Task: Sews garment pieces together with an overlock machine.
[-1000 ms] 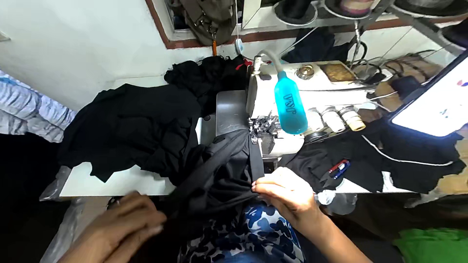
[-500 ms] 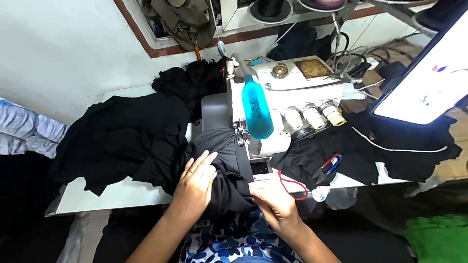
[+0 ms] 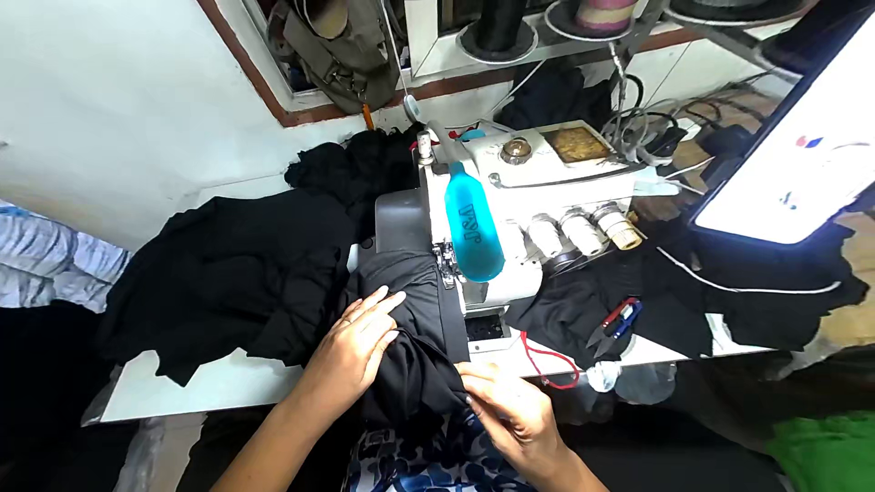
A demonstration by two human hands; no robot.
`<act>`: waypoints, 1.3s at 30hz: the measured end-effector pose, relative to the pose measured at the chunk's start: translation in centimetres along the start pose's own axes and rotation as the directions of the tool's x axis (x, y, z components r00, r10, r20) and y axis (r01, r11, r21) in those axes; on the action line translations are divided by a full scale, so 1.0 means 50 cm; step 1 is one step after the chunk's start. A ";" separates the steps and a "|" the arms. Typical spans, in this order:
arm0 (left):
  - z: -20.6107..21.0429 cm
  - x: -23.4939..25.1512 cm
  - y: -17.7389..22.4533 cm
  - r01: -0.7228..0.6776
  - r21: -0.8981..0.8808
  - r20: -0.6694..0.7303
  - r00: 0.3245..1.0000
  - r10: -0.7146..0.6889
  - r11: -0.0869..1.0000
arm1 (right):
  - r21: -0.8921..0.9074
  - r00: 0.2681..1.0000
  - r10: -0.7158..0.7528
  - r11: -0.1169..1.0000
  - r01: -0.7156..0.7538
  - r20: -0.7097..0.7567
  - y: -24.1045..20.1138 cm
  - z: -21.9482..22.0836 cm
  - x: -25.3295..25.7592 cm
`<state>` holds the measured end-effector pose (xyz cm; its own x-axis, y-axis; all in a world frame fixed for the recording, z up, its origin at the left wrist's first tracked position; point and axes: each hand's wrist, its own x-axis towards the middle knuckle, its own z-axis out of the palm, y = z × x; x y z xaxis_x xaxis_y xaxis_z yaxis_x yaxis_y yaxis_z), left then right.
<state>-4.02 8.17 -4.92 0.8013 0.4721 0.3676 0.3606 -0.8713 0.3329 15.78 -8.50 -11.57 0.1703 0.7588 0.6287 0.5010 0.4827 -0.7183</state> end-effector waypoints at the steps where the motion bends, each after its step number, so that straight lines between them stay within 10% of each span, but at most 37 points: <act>1: 0.000 0.001 -0.001 -0.001 -0.002 -0.001 1.000 0.001 1.000 | 0.011 1.000 0.005 1.000 -0.005 0.000 -0.002 0.001 -0.002; 19: 0.007 0.004 -0.016 -0.004 0.009 -0.029 1.000 0.005 1.000 | -0.010 1.000 -0.009 1.000 0.008 -0.022 0.009 0.020 -0.012; 32: -0.001 0.179 -0.156 -0.016 -0.114 -0.013 1.000 0.014 0.993 | -0.205 0.995 -0.026 0.979 0.006 -0.095 0.088 0.012 0.143; 39: -0.163 0.182 -0.099 0.012 -0.005 0.005 1.000 -0.012 1.000 | -0.229 0.997 -0.062 0.972 0.048 -0.053 0.091 0.007 0.155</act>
<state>-2.43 17.86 3.86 0.7992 0.4820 0.3591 0.3678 -0.8647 0.3420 19.08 -0.26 -10.10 0.1836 0.7032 0.6869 0.6895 0.4059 -0.5998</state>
